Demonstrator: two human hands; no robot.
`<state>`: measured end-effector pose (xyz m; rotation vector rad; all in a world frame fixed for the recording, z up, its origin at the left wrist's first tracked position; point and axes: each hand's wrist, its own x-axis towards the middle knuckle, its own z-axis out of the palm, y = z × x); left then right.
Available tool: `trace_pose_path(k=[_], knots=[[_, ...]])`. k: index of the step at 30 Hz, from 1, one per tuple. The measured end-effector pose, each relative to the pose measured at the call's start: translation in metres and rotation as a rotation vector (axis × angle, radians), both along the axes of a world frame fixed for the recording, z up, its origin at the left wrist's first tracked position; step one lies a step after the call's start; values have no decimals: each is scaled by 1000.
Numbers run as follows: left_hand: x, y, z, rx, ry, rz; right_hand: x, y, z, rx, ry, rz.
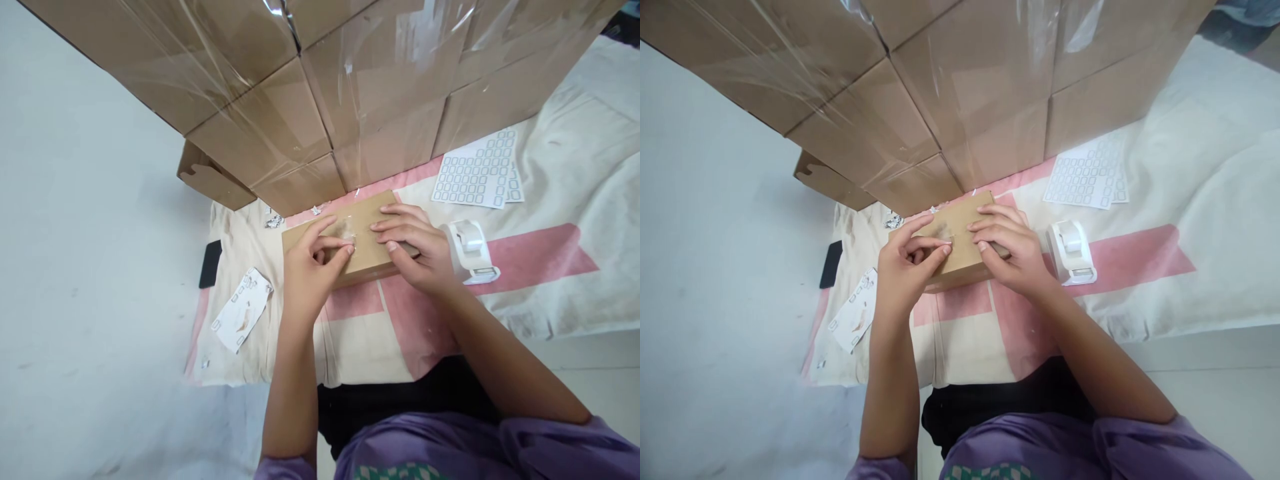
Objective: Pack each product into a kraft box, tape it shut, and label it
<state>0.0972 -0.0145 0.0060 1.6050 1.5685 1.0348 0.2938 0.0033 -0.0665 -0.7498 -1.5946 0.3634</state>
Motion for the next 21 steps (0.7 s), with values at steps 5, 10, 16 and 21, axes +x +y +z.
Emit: trace_pose_path(k=[5,10,16,21], knots=[[2,-1,3,10,28,-25,-1,-1,0,-17,3,-2],[3,3,12,-34,80,-73,-1,-1,0,-48,14,-5],[4,6,14,-44,103,-81,0,-2,1,-64,16,4],[8,-1,8,-4,87,15,-1,-2,2,-36,12,-5]])
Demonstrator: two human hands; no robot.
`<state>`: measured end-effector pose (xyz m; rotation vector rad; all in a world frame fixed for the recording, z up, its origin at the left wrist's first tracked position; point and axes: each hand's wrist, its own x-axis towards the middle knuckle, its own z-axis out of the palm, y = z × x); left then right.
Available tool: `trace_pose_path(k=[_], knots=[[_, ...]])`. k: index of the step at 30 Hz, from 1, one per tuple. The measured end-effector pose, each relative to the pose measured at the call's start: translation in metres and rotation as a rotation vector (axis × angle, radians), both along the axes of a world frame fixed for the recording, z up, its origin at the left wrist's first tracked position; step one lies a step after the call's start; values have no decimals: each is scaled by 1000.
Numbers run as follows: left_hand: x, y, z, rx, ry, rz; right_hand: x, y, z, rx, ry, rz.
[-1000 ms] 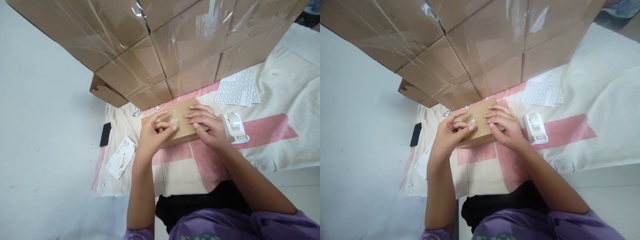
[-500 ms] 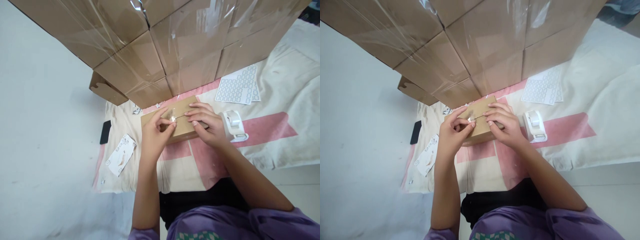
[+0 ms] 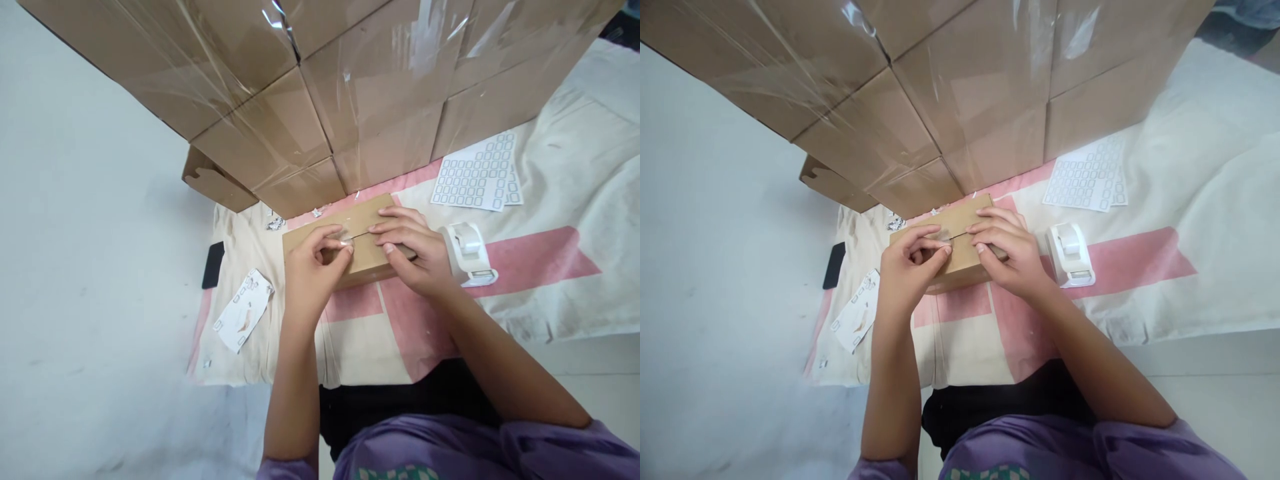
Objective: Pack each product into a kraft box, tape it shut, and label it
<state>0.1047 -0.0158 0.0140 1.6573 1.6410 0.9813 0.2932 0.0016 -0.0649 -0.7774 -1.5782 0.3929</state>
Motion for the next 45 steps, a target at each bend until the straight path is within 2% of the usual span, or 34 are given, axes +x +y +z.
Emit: trace_pose_path(k=[4,19,26,40,45], knots=[[3,-2,-2,19,11,48,-1,0,-1,4,1,-1],[0,-5,-13,196,158,-2,0,0,-1,-7,12,-3],[-1,-4,-14,135,131,-16,-1,1,-1,12,9,-5],[-2,-2,-15,193,149,-21,-1,0,0,12,-3,-12],[-1,-4,-13,137,15,-16,-2,0,-2,18,6,-13]])
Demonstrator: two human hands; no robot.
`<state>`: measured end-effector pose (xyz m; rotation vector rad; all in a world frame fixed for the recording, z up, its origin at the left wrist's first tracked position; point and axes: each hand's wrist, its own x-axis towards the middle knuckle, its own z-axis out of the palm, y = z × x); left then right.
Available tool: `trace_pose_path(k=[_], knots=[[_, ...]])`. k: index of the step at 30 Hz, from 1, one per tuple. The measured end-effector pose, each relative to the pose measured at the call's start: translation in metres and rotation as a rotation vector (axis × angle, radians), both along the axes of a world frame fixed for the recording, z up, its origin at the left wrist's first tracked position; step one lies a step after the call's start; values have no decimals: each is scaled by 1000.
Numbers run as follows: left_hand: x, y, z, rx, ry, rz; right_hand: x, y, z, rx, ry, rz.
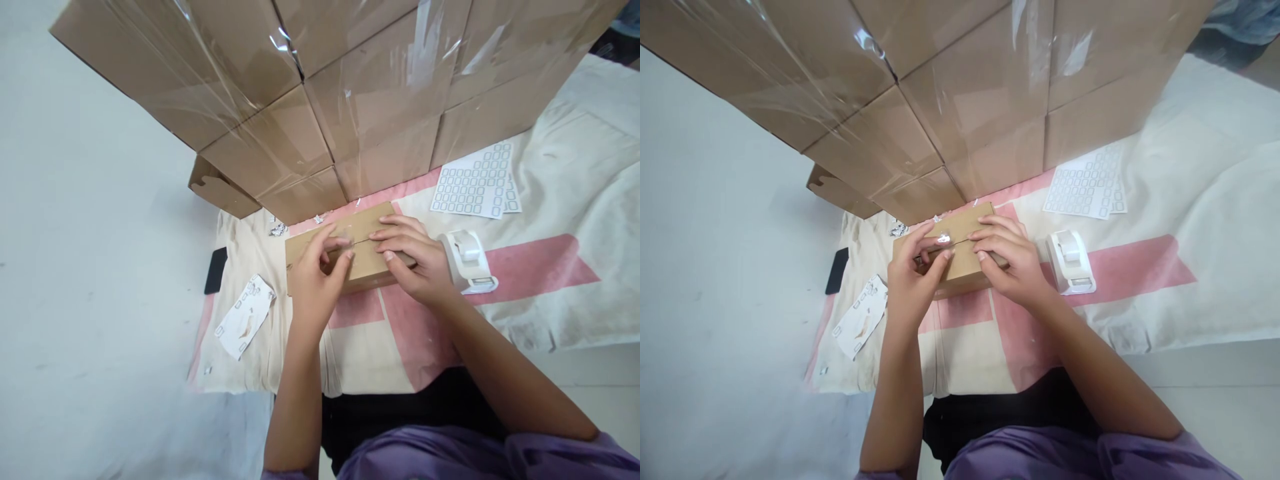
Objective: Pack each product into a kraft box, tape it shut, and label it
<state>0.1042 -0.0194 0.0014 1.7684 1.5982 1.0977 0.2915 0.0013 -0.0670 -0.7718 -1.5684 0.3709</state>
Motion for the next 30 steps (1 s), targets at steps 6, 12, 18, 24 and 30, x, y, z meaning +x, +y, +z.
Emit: trace_pose_path(k=[6,12,18,24,30], knots=[[-1,0,10,-108,-225,18,1,0,1,-9,-11,4],[-3,5,9,-145,-195,15,1,0,3,-11,-16,4],[-3,6,5,-88,-38,-13,1,-1,4,-23,-12,4],[0,-1,7,-15,153,11,1,-1,4,-35,-14,9],[0,-4,7,91,236,28,2,-2,3,-34,-12,13]])
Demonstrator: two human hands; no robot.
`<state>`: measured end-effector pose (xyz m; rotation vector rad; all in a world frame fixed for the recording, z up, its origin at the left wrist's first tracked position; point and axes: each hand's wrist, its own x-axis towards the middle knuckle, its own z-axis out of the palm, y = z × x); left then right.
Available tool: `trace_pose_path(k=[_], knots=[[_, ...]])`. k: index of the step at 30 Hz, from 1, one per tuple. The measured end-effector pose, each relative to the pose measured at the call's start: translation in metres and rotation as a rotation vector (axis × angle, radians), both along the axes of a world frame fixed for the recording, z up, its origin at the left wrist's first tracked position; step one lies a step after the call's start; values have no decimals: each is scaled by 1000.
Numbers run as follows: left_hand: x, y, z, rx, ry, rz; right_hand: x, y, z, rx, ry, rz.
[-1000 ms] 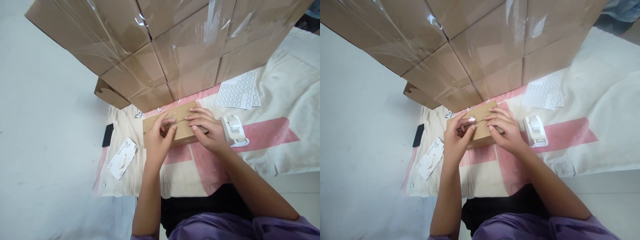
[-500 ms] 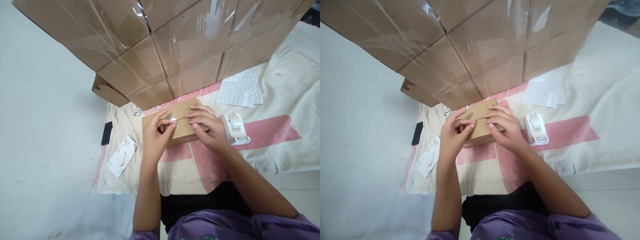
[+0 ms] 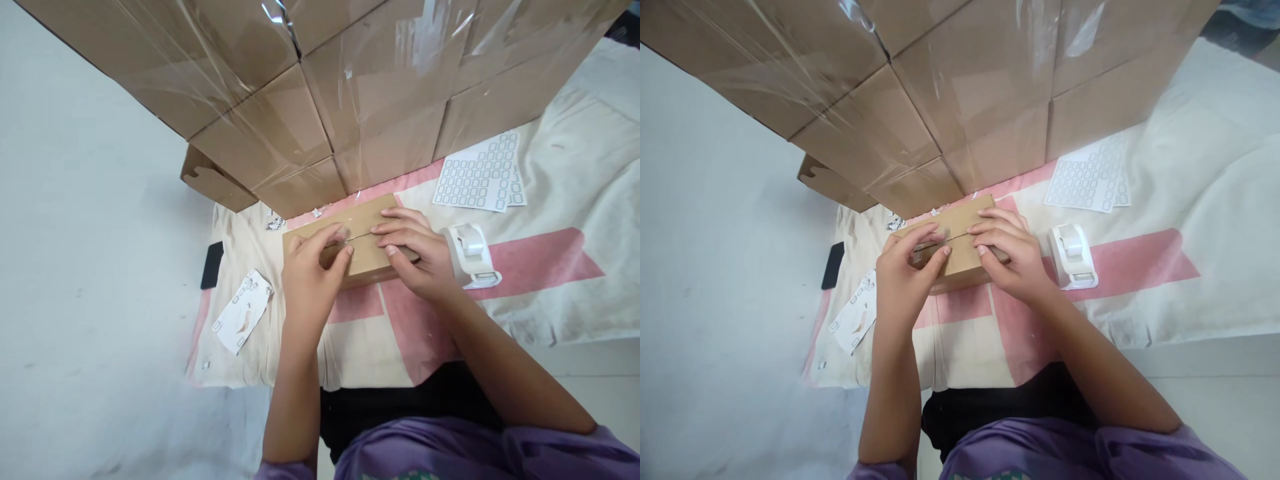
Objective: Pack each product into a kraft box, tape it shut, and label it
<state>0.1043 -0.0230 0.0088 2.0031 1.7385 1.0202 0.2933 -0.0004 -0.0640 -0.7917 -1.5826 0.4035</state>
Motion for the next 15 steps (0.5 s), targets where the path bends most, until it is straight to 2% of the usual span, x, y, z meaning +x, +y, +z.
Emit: trace_pose_path(k=[4,7,11,15], knots=[[-4,2,-2,-37,-241,-8,0,0,0,3,0,-3],[-8,4,0,-145,-398,-22,-1,0,2,-11,1,-1],[-11,9,4,-276,-345,-75,-1,0,2,-19,6,-12],[-9,10,6,-243,-279,-82,-1,0,2,-17,-2,-10]])
